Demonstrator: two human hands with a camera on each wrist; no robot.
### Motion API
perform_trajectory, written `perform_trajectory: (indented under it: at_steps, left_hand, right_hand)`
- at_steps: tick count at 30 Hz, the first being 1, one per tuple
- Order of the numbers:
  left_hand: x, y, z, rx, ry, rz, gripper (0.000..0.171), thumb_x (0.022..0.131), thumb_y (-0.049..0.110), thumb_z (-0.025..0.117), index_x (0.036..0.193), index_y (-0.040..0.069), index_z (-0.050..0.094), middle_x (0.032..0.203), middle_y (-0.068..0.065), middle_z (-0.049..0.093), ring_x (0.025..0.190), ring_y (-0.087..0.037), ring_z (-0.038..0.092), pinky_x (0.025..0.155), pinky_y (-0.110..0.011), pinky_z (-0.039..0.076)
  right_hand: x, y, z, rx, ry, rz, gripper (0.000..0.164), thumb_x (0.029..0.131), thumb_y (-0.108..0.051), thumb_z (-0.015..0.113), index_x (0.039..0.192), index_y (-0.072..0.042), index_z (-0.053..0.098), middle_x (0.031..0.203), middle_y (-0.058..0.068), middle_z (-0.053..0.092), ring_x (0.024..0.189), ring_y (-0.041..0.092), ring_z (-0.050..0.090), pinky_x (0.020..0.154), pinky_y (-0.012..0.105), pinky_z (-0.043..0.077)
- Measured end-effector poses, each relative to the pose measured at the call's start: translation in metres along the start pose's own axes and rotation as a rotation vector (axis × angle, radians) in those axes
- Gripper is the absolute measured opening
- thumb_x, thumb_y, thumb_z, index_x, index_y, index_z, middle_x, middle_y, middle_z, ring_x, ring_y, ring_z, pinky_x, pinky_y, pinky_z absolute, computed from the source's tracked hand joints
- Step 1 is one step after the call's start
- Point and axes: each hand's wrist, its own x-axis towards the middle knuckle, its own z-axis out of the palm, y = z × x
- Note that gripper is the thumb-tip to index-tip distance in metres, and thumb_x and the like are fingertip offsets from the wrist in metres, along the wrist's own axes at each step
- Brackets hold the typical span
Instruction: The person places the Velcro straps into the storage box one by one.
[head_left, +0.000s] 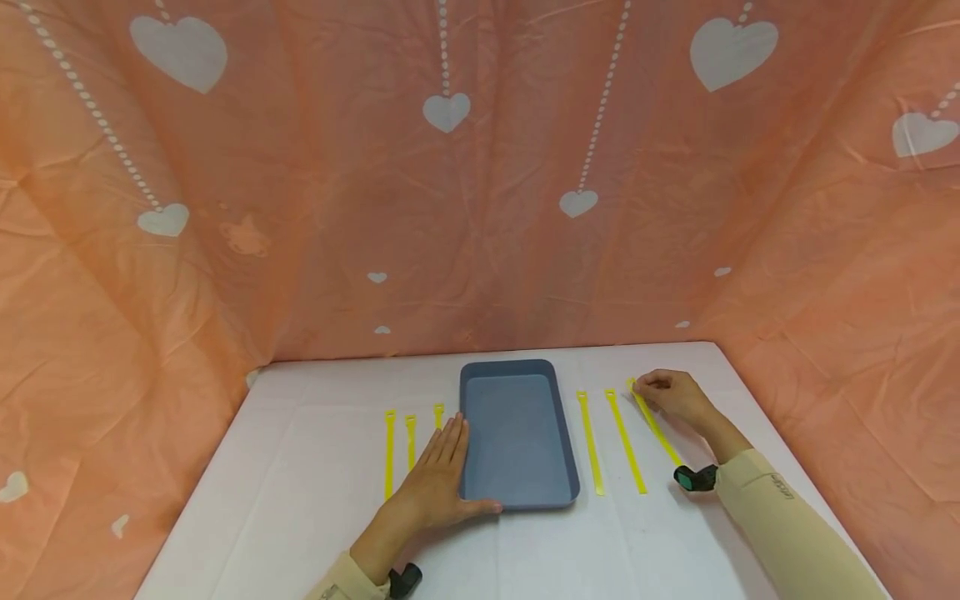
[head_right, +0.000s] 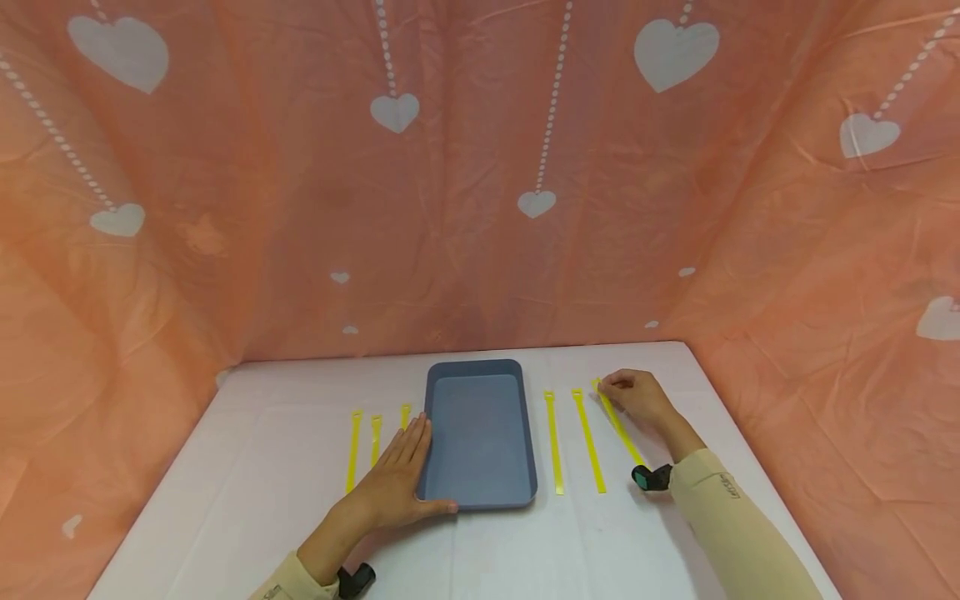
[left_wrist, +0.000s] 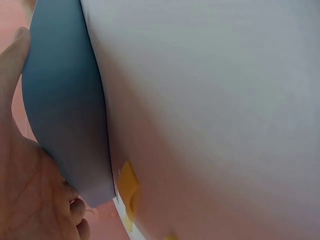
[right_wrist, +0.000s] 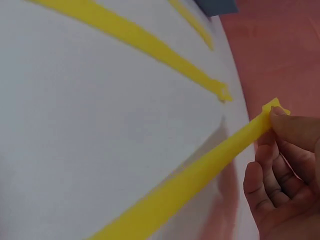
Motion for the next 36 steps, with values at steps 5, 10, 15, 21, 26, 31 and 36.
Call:
perform_trajectory:
  at_steps: [5, 10, 15, 21, 26, 31, 36]
  left_hand:
    - [0.001, 0.001, 0.000, 0.019, -0.011, -0.009, 0.136, 0.085, 0.086, 0.066, 0.170, -0.005, 0.010, 0.179, -0.022, 0.004, 0.166, -0.038, 0.007, 0.134, -0.055, 0.014]
    - [0.002, -0.002, 0.003, 0.019, -0.007, -0.013, 0.137, 0.084, 0.088, 0.064, 0.170, -0.004, 0.009, 0.180, -0.021, 0.002, 0.167, -0.035, 0.004, 0.134, -0.054, 0.013]
    - [0.002, -0.001, 0.002, 0.040, -0.012, -0.015, 0.137, 0.084, 0.087, 0.065, 0.170, -0.004, 0.010, 0.179, -0.021, 0.003, 0.167, -0.036, 0.006, 0.134, -0.054, 0.015]
    - [0.002, 0.000, -0.001, 0.051, -0.026, -0.028, 0.137, 0.084, 0.087, 0.065, 0.170, -0.004, 0.010, 0.179, -0.022, 0.005, 0.167, -0.036, 0.006, 0.134, -0.052, 0.016]
    - [0.002, 0.000, 0.000, 0.035, -0.018, -0.022, 0.137, 0.084, 0.086, 0.066, 0.170, -0.004, 0.010, 0.179, -0.022, 0.004, 0.167, -0.036, 0.006, 0.134, -0.053, 0.014]
    - [0.002, -0.001, 0.002, 0.032, -0.006, -0.019, 0.138, 0.084, 0.088, 0.066, 0.170, -0.003, 0.009, 0.180, -0.021, 0.003, 0.167, -0.035, 0.005, 0.134, -0.053, 0.013]
    - [0.003, -0.001, 0.002, 0.036, -0.019, -0.028, 0.137, 0.084, 0.086, 0.067, 0.171, -0.003, 0.008, 0.180, -0.020, 0.002, 0.167, -0.034, 0.004, 0.134, -0.053, 0.013]
  right_hand:
    - [-0.004, -0.009, -0.007, -0.017, 0.014, -0.071, 0.031, 0.106, -0.026, 0.073, 0.117, 0.002, 0.072, 0.101, 0.008, 0.075, 0.085, 0.018, 0.064, 0.070, 0.026, 0.057]
    - [-0.009, -0.017, -0.012, -0.032, 0.032, -0.148, 0.030, 0.105, -0.024, 0.073, 0.115, 0.004, 0.073, 0.101, 0.011, 0.077, 0.087, 0.020, 0.069, 0.072, 0.027, 0.060]
    - [-0.014, -0.022, -0.019, -0.059, 0.060, -0.203, 0.028, 0.106, -0.022, 0.073, 0.116, 0.004, 0.073, 0.098, 0.011, 0.077, 0.088, 0.027, 0.072, 0.075, 0.037, 0.063]
    - [-0.021, -0.029, -0.029, -0.074, 0.092, -0.253, 0.028, 0.106, -0.023, 0.072, 0.116, 0.003, 0.072, 0.097, 0.011, 0.076, 0.087, 0.030, 0.072, 0.074, 0.035, 0.061]
    - [-0.027, -0.037, -0.035, -0.066, 0.118, -0.275, 0.027, 0.106, -0.021, 0.072, 0.116, 0.004, 0.071, 0.095, 0.013, 0.074, 0.079, 0.015, 0.068, 0.070, 0.027, 0.057]
    - [-0.031, -0.044, -0.036, -0.052, 0.135, -0.304, 0.027, 0.107, -0.021, 0.071, 0.116, 0.004, 0.069, 0.095, 0.012, 0.074, 0.077, 0.007, 0.065, 0.068, 0.024, 0.055]
    - [-0.034, -0.053, -0.034, -0.033, 0.156, -0.364, 0.024, 0.106, -0.018, 0.072, 0.115, 0.004, 0.070, 0.096, 0.015, 0.076, 0.077, 0.005, 0.065, 0.067, 0.022, 0.055]
